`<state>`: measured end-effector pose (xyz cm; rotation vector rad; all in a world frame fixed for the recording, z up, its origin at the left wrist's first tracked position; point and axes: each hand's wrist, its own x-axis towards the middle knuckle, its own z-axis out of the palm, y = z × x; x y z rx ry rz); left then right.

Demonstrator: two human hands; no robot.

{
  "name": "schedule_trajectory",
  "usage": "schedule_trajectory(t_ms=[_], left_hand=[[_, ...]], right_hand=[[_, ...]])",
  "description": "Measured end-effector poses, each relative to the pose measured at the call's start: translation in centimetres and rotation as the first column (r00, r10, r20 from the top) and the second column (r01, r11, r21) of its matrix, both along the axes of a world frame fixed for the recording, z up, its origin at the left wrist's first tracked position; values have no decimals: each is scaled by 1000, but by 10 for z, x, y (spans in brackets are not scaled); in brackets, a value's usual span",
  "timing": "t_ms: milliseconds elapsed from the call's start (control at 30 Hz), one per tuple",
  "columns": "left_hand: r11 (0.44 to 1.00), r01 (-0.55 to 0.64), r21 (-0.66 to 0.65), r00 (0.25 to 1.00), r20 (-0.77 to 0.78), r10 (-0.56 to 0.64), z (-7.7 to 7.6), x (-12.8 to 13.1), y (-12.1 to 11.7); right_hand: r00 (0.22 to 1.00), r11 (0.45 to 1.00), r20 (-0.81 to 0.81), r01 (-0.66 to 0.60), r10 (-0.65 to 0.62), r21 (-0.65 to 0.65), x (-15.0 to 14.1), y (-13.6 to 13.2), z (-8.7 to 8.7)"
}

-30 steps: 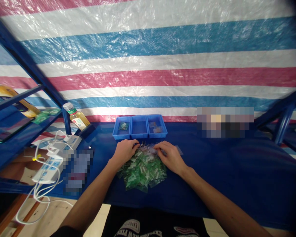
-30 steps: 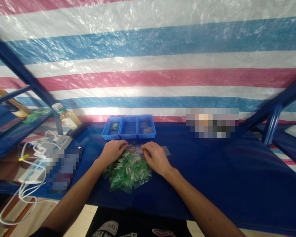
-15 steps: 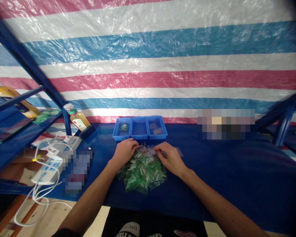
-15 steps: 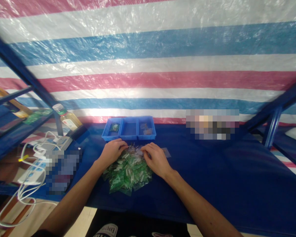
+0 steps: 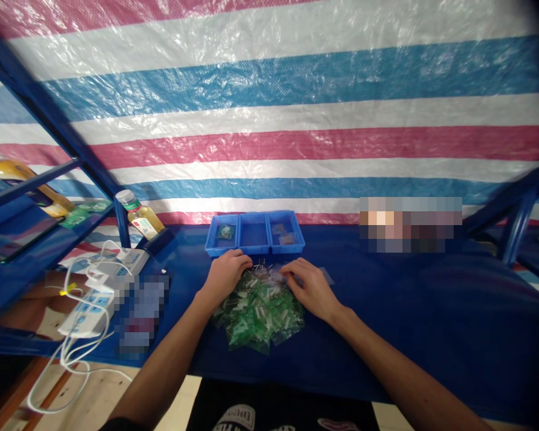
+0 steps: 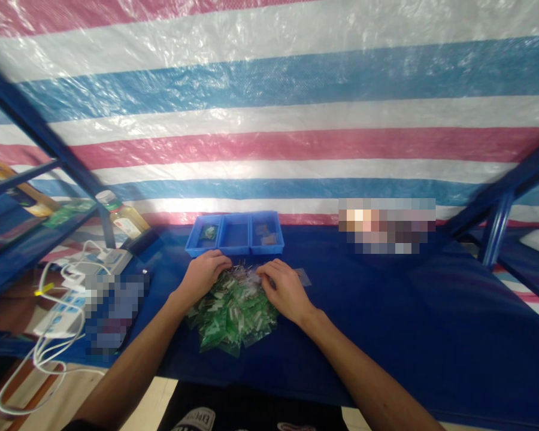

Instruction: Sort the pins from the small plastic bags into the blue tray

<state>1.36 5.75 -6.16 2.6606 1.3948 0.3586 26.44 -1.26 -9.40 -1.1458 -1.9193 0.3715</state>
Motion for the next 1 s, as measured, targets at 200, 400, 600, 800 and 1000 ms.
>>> schedule_trajectory(t_ms=[200, 400, 600, 800, 1000], left_hand=[[1000, 7, 11, 998, -58, -6, 0, -5, 1], [1000, -1, -10, 998, -62, 0, 1, -4, 0], [999, 16, -32, 999, -52, -18, -1, -4, 0], [999, 14, -43, 998, -65, -17, -2, -3, 1], [997, 46, -59, 997, -66, -50, -4, -3, 0]], right_hand=[[1000, 1000, 4, -3, 3, -6, 0, 1, 1], [1000, 1000, 6, -6, 6, -6, 0, 1, -1], [1000, 1000, 4, -10, 10, -15, -1, 1, -2], [1000, 1000, 4, -15, 15, -20, -2, 0, -1], [1000, 1000, 3, -15, 15, -18, -2, 1, -2]])
